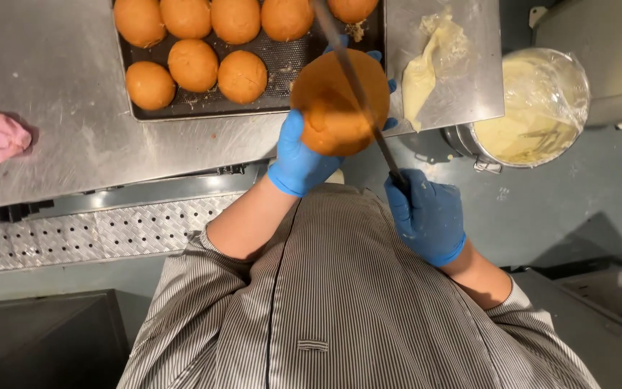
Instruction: Cutting baked buns into sections and filling them with cream using a piping bag.
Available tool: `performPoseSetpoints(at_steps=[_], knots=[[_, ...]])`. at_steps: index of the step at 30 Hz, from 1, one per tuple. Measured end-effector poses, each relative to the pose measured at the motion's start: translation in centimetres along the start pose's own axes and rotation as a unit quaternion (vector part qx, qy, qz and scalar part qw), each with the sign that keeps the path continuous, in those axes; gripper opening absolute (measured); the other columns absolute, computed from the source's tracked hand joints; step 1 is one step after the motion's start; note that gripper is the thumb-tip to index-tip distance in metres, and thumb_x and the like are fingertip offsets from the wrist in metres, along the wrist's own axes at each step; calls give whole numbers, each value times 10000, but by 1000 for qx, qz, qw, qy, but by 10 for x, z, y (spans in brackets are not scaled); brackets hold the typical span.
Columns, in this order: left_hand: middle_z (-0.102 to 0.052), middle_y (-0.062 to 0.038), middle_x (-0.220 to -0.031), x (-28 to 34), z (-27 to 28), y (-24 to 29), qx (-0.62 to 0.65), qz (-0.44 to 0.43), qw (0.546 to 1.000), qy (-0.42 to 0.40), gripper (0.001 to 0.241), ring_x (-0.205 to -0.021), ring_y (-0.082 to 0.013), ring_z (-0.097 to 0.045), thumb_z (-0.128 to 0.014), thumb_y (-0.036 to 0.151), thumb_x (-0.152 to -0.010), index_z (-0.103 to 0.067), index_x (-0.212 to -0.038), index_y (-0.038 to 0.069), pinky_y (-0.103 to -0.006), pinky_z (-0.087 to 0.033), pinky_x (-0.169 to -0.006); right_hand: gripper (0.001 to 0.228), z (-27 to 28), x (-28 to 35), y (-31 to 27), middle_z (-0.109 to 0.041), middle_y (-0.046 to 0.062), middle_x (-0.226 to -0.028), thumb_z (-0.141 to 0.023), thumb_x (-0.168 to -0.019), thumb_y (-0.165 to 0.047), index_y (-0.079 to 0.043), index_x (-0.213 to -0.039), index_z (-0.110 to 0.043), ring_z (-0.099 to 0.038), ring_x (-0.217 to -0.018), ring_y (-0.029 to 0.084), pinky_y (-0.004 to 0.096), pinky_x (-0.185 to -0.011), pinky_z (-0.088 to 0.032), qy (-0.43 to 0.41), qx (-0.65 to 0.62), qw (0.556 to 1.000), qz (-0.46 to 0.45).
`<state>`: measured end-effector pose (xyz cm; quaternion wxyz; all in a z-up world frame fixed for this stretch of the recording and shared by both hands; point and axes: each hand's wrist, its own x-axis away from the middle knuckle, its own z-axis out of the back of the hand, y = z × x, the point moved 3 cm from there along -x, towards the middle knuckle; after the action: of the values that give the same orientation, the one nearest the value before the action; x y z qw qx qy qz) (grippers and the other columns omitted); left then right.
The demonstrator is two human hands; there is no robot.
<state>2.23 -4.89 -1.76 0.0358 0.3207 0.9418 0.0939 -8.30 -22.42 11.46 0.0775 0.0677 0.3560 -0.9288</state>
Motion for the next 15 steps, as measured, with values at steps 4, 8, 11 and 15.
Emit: performPoseSetpoints(at_steps=[4,8,11,15], knots=[[-491,-69,-1572,-6,12,-3,-12,-10,1000,26,835,-1470,-288,-470,-689,585,-954,-401,-1584,119,-485,-332,-1292,108,0,7,3,-704,122,-763,-624,-1001,-112,-21,-1061,-632,-675,-589,302,376,-557,-509,-5,16,1000,8],[-524,-71,-1521,-10,30,-14,-61,7,997,47,768,-1432,-278,-490,-725,498,-971,-415,-1543,90,-468,-362,-1279,109,-2,11,10,-692,127,-724,-618,-996,-118,-18,-1038,-632,-660,-558,307,392,-535,-500,-24,35,999,-14],[-541,-64,-1497,-11,26,-24,-97,19,994,43,704,-1408,-260,-507,-712,440,-985,-425,-1532,103,-457,-385,-1260,119,-3,2,11,-690,140,-724,-619,-1009,-131,-17,-1039,-631,-656,-570,330,409,-538,-498,-30,42,998,-21],[-581,-147,-1426,-27,40,-11,63,29,997,38,554,-1281,-331,-554,-590,456,-1170,-464,-1514,41,-491,-415,-1206,155,-6,10,15,-691,175,-738,-636,-1012,-155,-8,-1062,-625,-657,-595,377,445,-537,-498,-43,46,998,-17]])
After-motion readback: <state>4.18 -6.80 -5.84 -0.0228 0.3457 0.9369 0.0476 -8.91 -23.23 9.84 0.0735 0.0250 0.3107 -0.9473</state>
